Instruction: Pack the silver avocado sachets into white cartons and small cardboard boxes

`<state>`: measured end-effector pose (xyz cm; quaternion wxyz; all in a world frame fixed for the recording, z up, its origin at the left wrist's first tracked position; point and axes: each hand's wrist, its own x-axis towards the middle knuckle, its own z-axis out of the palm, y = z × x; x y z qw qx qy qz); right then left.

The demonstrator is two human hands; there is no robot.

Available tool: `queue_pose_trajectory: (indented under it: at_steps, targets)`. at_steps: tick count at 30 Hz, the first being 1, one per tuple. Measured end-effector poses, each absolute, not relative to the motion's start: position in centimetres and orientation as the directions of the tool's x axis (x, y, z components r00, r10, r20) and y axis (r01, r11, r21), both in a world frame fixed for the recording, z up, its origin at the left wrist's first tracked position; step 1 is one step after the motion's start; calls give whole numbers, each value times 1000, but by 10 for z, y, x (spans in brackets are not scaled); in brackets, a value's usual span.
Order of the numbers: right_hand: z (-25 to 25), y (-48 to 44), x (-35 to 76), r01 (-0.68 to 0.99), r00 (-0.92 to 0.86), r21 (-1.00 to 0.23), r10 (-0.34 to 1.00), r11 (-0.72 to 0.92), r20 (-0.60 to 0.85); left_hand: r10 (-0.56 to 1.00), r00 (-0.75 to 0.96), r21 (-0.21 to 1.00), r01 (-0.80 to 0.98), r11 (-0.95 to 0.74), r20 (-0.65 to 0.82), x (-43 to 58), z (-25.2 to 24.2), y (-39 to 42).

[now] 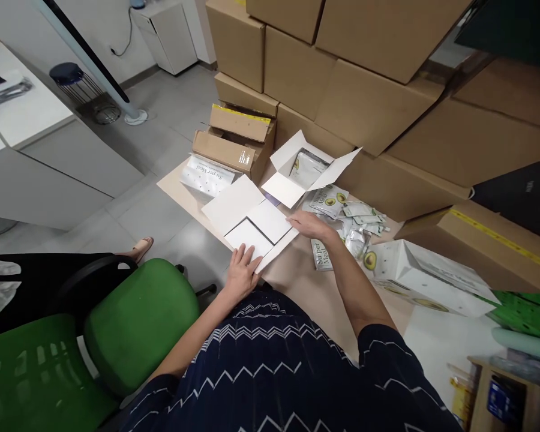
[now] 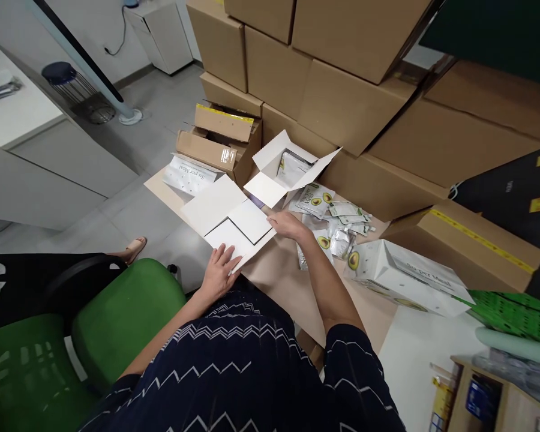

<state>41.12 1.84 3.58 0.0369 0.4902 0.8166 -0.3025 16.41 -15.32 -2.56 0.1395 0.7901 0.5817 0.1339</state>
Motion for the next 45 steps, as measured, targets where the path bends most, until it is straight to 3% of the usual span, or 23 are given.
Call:
queue_pose_trajectory:
  at_steps: [5, 8, 12, 15, 18, 21, 23, 26, 31, 33, 36, 39, 42, 45]
  targets:
    - [30, 12, 434, 725, -544, -687, 654, 50, -526, 952, 216, 600, 739, -305, 218, 147, -30, -148]
    - [17, 12, 440, 642, -592, -767, 632, -4, -499, 964, 63, 709, 666, -232, 257, 140, -32, -142]
    - [-3, 9, 422, 673, -467, -736, 816, 78, -340, 941, -267, 720, 693, 38, 207, 133, -40, -134]
    - [-12, 5, 401, 746, -295, -664, 918, 48, -264, 926, -375, 736, 638, 227, 39, 124, -47, -124]
    - [-18, 4, 392, 745, -301, -663, 923, 72, -238, 955, -293, 797, 565, 213, -48, 112, -54, -114]
    - [-23, 4, 394, 734, -317, -677, 909, 56, -269, 969, -236, 823, 563, 76, 72, 103, -58, -108]
    - [-27, 2, 397, 719, -312, -694, 910, 39, -272, 959, -210, 779, 627, -20, 193, 100, -59, -109]
    - [-28, -1, 401, 663, -302, -749, 918, 8, -257, 952, -28, 652, 735, -187, 306, 96, -57, -117]
    - [-15, 1, 407, 412, -214, -820, 833, -398, -511, 940, 200, 548, 771, -325, 276, 96, -49, -132]
    - [-10, 4, 405, 361, -199, -803, 802, -474, -563, 961, 151, 583, 769, -262, 232, 101, -46, -132]
    - [-10, 5, 394, 426, -180, -786, 809, -449, -560, 985, -93, 692, 721, -32, 143, 110, -42, -124]
    - [-16, -5, 380, 411, -177, -775, 792, -480, -585, 949, -288, 859, 448, 249, -124, 112, -38, -113]
    - [-20, -34, 367, 305, -136, -791, 798, -530, -587, 852, -93, 847, 95, 522, -515, 99, -32, -103]
    - [-22, -77, 356, 225, -12, -798, 817, -559, -576, 766, 93, 771, 28, 636, -636, 83, -21, -95]
